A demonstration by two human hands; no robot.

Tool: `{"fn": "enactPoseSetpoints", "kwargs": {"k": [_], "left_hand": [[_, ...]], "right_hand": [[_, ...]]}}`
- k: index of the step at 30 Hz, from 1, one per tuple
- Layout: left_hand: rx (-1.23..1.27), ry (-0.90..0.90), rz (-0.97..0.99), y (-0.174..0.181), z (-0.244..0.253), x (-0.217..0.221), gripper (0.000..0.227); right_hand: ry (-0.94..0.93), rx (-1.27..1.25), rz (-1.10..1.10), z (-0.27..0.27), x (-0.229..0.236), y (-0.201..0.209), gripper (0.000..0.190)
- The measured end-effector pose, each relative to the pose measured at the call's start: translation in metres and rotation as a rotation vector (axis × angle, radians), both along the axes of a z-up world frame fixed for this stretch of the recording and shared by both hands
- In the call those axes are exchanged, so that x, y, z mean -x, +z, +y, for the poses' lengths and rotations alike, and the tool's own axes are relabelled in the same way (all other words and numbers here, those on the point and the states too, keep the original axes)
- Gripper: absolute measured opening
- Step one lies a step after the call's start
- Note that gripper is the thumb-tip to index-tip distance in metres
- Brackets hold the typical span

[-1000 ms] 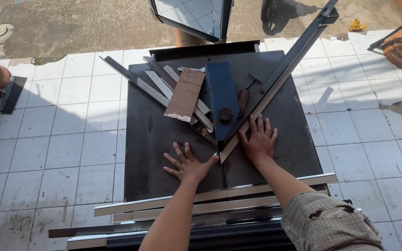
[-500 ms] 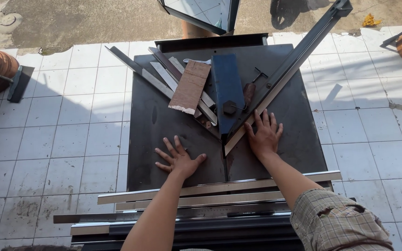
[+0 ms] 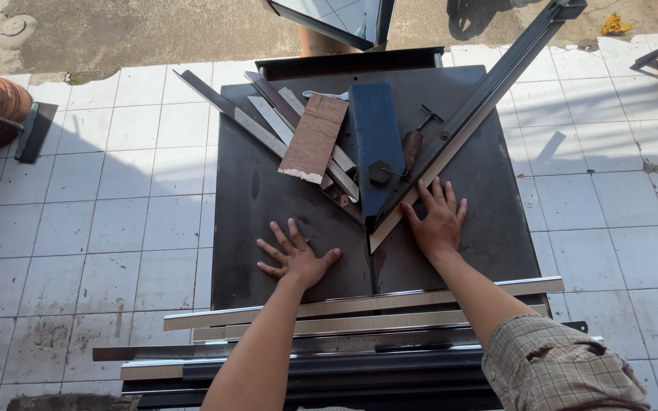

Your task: The person measures and marks a metal profile with a ruler and pen, then uses a miter saw to cut the profile. The person repeats the process with another profile, aligning it against the saw's fence before cutting.

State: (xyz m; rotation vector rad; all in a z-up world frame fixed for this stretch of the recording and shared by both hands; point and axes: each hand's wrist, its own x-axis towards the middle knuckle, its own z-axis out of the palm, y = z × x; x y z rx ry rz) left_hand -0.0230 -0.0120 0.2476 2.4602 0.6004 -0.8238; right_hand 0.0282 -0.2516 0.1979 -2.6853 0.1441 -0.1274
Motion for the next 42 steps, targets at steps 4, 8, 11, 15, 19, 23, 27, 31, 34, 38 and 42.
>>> {"fn": "enactPoseSetpoints", "kwargs": {"k": [4,8,11,15,19,23,27,31,34,38,42], "left_hand": [[-0.003,-0.001,0.01,0.002,0.0,-0.001,0.111],[-0.004,-0.008,0.01,0.001,0.001,-0.002,0.111],[-0.006,-0.013,0.008,0.0,0.001,-0.002,0.111],[-0.001,-0.017,-0.006,-0.004,0.002,-0.003,0.111],[-0.003,-0.022,-0.001,-0.003,0.002,-0.002,0.111],[-0.011,-0.023,-0.008,-0.005,0.001,-0.003,0.111],[-0.013,-0.019,-0.015,-0.005,0.001,-0.003,0.111],[-0.011,-0.025,-0.015,-0.006,0.001,-0.003,0.111],[-0.014,-0.026,-0.017,-0.007,0.001,-0.003,0.111],[-0.03,-0.028,-0.024,-0.008,0.001,-0.003,0.11],[-0.033,-0.024,-0.019,-0.008,0.001,-0.002,0.112]], "right_hand": [[-0.016,-0.024,-0.041,0.001,0.001,-0.002,0.05],[-0.048,-0.016,-0.08,-0.002,-0.003,-0.011,0.05],[-0.066,-0.024,-0.1,-0.003,-0.004,-0.015,0.05],[-0.075,-0.029,-0.123,-0.002,-0.004,-0.016,0.049],[-0.074,-0.035,-0.13,-0.002,-0.003,-0.018,0.05],[-0.086,-0.027,-0.128,-0.002,-0.004,-0.019,0.05],[-0.077,-0.009,-0.13,0.0,-0.002,-0.016,0.051],[-0.072,0.012,-0.139,0.0,-0.002,-0.016,0.05],[-0.064,0.006,-0.135,0.002,-0.002,-0.015,0.05],[-0.06,-0.012,-0.134,0.002,-0.003,-0.015,0.051],[-0.052,-0.01,-0.133,0.002,-0.002,-0.015,0.05]]}}
